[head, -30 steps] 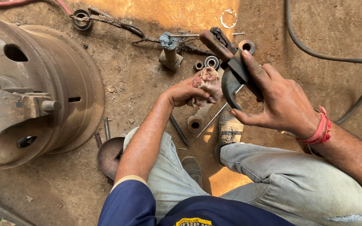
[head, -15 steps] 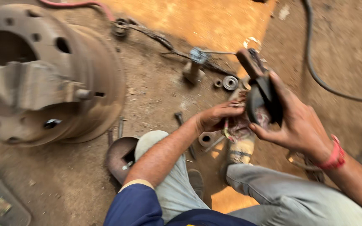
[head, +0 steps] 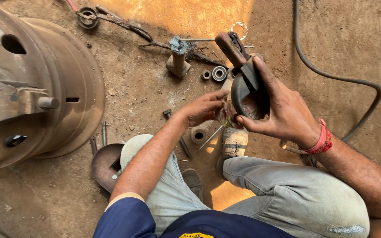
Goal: The person sits on the ground and uses a hammer to strike a small metal part held with a cloth. They then use a welding torch to heat the same part, producing sparks. The person continues to hammer and weld the part repeatedly.
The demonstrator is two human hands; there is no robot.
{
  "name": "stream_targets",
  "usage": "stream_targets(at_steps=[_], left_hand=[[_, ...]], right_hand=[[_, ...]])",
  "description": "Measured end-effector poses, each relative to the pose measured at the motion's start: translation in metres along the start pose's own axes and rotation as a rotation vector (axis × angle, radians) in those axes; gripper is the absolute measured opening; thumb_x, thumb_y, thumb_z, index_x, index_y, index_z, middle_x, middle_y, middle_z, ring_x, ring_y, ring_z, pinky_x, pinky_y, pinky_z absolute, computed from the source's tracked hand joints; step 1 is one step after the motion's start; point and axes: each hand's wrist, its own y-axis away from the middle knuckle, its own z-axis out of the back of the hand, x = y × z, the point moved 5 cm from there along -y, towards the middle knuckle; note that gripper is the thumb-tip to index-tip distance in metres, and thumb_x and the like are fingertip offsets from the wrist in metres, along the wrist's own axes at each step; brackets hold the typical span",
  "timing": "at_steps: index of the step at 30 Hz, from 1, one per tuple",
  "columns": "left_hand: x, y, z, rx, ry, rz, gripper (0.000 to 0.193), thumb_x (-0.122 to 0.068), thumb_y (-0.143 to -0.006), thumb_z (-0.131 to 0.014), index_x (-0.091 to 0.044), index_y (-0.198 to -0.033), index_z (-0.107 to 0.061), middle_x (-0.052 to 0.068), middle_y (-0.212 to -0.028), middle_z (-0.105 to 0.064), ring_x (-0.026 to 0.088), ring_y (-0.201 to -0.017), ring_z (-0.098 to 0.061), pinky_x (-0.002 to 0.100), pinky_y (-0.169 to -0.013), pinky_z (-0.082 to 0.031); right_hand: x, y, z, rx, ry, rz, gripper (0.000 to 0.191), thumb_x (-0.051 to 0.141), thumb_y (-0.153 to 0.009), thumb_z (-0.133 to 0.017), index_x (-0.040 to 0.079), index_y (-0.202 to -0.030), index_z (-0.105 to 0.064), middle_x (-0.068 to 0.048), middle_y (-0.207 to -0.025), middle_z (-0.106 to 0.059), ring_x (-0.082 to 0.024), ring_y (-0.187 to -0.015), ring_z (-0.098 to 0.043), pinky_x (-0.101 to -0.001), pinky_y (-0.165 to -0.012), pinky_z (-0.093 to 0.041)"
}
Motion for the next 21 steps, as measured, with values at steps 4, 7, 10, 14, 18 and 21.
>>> stream_targets(at_steps=[4, 7, 10, 14, 18, 21], left_hand=[[0.011, -0.01, -0.033, 0.247, 0.285, -0.015, 0.064, -0.037, -0.098, -0.073, -0.001, -0.147, -0.053, 0.015, -0.133, -0.065, 0.02, -0.117, -0.069, 0.037, -0.101, -0.06], [0.018, -0.011, -0.046, 0.338, 0.243, -0.016, 0.06, -0.032, -0.096, -0.078, 0.001, -0.14, -0.056, 0.013, -0.127, -0.068, 0.022, -0.112, -0.07, 0.041, -0.099, -0.062], [0.019, -0.015, -0.054, 0.315, 0.173, -0.022, 0.056, -0.019, -0.091, -0.08, 0.002, -0.137, -0.056, 0.011, -0.128, -0.069, 0.019, -0.115, -0.069, 0.037, -0.106, -0.058], [0.011, -0.015, -0.049, 0.24, -0.015, -0.033, 0.06, -0.004, -0.083, -0.075, -0.001, -0.14, -0.058, 0.013, -0.124, -0.07, 0.022, -0.113, -0.067, 0.039, -0.099, -0.056], [-0.002, -0.001, 0.011, -0.044, -1.225, 0.187, 0.055, -0.017, -0.086, -0.077, -0.018, -0.137, -0.057, 0.011, -0.121, -0.073, 0.028, -0.112, -0.071, 0.043, -0.095, -0.058], [-0.014, 0.013, 0.067, -0.295, -1.366, 0.382, 0.069, -0.005, -0.079, -0.074, -0.025, -0.142, -0.055, 0.011, -0.132, -0.066, 0.028, -0.119, -0.065, 0.043, -0.101, -0.053]], right_hand=[[-0.001, 0.0, 0.0, 0.012, -0.012, -0.015, 0.122, 0.045, -0.073, -0.084, 0.017, -0.166, -0.011, -0.028, -0.133, -0.062, -0.046, -0.114, -0.068, -0.0487, -0.093, -0.057], [-0.005, 0.0, -0.001, 0.024, -0.033, -0.056, 0.122, 0.044, -0.072, -0.083, 0.017, -0.166, -0.011, -0.027, -0.13, -0.064, -0.046, -0.113, -0.068, -0.0492, -0.092, -0.057], [-0.005, -0.001, 0.001, 0.004, -0.036, -0.024, 0.121, 0.043, -0.073, -0.083, 0.017, -0.167, -0.012, -0.028, -0.133, -0.063, -0.047, -0.116, -0.067, -0.0498, -0.093, -0.057], [-0.004, -0.002, 0.004, -0.002, -0.028, -0.029, 0.121, 0.041, -0.074, -0.083, 0.016, -0.168, -0.012, -0.027, -0.133, -0.063, -0.044, -0.113, -0.069, -0.0478, -0.091, -0.058], [-0.009, -0.004, 0.003, 0.065, -0.099, -0.186, 0.121, 0.04, -0.07, -0.082, 0.017, -0.166, -0.012, -0.021, -0.128, -0.066, -0.03, -0.078, -0.075, -0.0425, -0.073, -0.061], [-0.005, -0.005, 0.003, 0.05, -0.055, -0.136, 0.123, 0.042, -0.07, -0.084, 0.014, -0.165, -0.012, -0.022, -0.12, -0.066, -0.028, -0.075, -0.073, -0.042, -0.071, -0.061]])
